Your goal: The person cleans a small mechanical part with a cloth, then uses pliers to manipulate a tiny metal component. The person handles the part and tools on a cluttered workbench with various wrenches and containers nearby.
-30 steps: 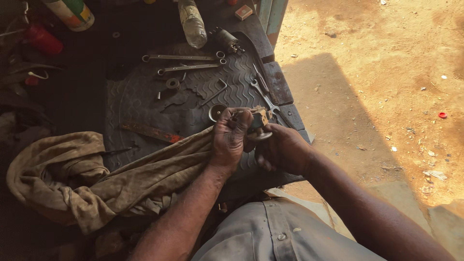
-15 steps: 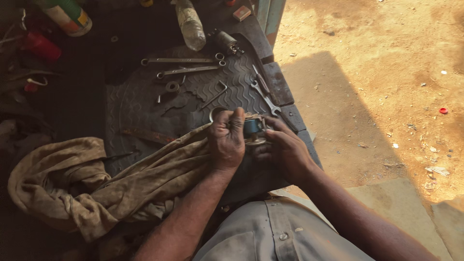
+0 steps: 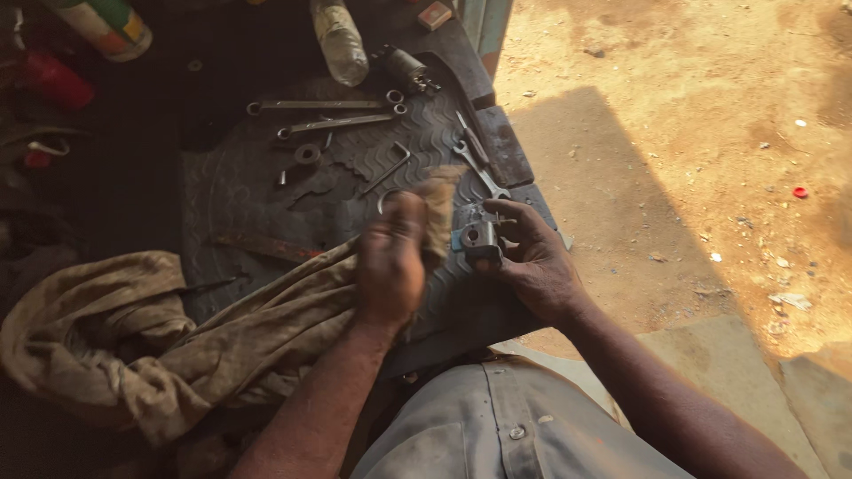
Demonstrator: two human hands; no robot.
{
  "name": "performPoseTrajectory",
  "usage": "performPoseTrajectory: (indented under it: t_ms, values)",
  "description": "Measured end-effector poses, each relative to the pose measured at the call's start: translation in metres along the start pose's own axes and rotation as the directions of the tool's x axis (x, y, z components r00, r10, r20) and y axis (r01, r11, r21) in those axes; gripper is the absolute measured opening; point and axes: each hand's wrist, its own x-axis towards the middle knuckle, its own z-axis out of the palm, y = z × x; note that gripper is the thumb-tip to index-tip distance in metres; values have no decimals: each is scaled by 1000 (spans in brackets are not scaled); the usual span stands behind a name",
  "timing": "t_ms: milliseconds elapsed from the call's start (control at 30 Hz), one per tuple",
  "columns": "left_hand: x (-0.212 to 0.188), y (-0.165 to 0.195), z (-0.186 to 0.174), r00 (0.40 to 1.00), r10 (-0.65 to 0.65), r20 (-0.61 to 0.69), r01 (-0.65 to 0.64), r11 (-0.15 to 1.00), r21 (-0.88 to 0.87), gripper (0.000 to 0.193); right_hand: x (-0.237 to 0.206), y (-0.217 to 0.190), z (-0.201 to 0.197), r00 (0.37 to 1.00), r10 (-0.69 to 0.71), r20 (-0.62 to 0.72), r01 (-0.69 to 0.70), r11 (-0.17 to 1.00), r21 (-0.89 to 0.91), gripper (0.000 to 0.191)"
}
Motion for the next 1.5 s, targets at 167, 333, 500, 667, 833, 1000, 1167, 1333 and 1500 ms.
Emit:
performPoseTrajectory:
  t_ms: [167, 333, 500, 667, 833, 1000, 1167, 1333, 1500]
  values:
    - [-22, -6, 25, 907, 286, 309, -421, 634, 649, 40, -1, 9, 3, 983, -161, 87, 173, 973, -151, 51]
    - [-23, -12, 32, 967, 169, 192, -247, 808, 535, 34, -3, 12, 1, 976, -197, 93, 211, 961, -177, 51]
    - [-11, -22, 29, 999, -45, 26, 33, 938, 345, 32, -7, 11, 4, 992, -110, 59, 123, 941, -315, 51]
    - [-6, -34, 17, 955, -293, 46, 289, 954, 78, 31, -22, 11, 8, 982, -143, 121, 163, 971, -172, 52]
    - [4, -14, -4, 910, -352, -218, 280, 911, -303, 25, -19, 8, 6, 978, -120, 173, 100, 988, 120, 55]
    - [-20, 8, 0, 980, -122, -155, 131, 990, 50, 29, -10, 8, 1, 978, -146, 150, 125, 982, 140, 55]
    - [-24, -2, 19, 998, 56, 34, -62, 976, 210, 22, -9, 12, 12, 951, -250, 184, 238, 967, 86, 55]
    - [-20, 12, 2, 926, -207, -316, 150, 969, -194, 23, -9, -3, 13, 995, -77, 61, 70, 992, 104, 68]
    - [-31, 47, -12, 946, -48, -319, -17, 980, -199, 21, 3, -16, -5, 919, -364, 150, 340, 542, -768, 57]
